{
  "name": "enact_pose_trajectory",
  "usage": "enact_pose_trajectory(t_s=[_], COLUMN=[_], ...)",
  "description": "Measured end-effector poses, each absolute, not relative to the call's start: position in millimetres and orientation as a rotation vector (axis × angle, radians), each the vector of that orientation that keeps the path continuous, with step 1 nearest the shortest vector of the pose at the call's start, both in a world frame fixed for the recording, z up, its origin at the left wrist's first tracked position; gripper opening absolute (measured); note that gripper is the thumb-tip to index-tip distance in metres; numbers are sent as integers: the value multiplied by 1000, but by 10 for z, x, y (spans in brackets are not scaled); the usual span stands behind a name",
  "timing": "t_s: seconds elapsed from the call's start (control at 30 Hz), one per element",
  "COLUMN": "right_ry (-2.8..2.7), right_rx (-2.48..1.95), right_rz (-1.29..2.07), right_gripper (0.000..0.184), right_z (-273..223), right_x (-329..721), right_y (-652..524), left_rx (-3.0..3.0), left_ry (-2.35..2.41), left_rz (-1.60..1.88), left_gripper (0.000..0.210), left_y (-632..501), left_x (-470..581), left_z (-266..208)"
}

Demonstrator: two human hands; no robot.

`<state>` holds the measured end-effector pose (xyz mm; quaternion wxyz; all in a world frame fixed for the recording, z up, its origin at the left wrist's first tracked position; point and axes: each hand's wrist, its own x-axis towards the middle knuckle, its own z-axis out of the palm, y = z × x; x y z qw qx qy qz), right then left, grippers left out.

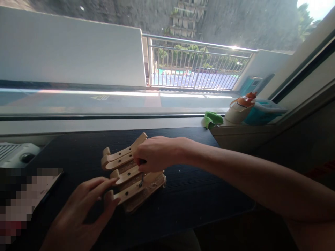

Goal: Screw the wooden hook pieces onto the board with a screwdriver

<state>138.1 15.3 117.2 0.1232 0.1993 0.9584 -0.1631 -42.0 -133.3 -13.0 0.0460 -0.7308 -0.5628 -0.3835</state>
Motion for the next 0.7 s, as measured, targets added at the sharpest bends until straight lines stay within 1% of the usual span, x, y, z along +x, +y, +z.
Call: enact_pose_trajectory(t_s=[0.1, 0.27, 0.33, 0.4, 0.53, 0.7], right_ry=[2872, 2850, 2843, 2832, 2810, 2805], right_rx=[603, 596, 588, 571, 533, 544], right_rz=[-541, -569, -570, -566, -566, -576], right_gripper=[17, 17, 17, 18, 21, 22], right_z=[1260, 1265, 1231, 1197, 1157, 1132], right_x=[1439, 1440, 1420, 1403, 1382, 1358], right_y=[137, 133, 137, 140, 141, 139], left_rx=[-2033, -1757, -1650, -1599, -1727, -1713], left_ry=[-2047, -2724, -2798, -2773, -2703, -2742], left_rz=[-1365, -1644, -1869, -1974, -1871, -1758], left_gripper=[35, 55, 61, 60, 42, 43], left_y=[-1482, -1538, -1500, -1472, -1467, -1483], left_x=[-461, -339, -272, -228, -231, -294], left_z=[-233, -590, -696, -745, -724, -687])
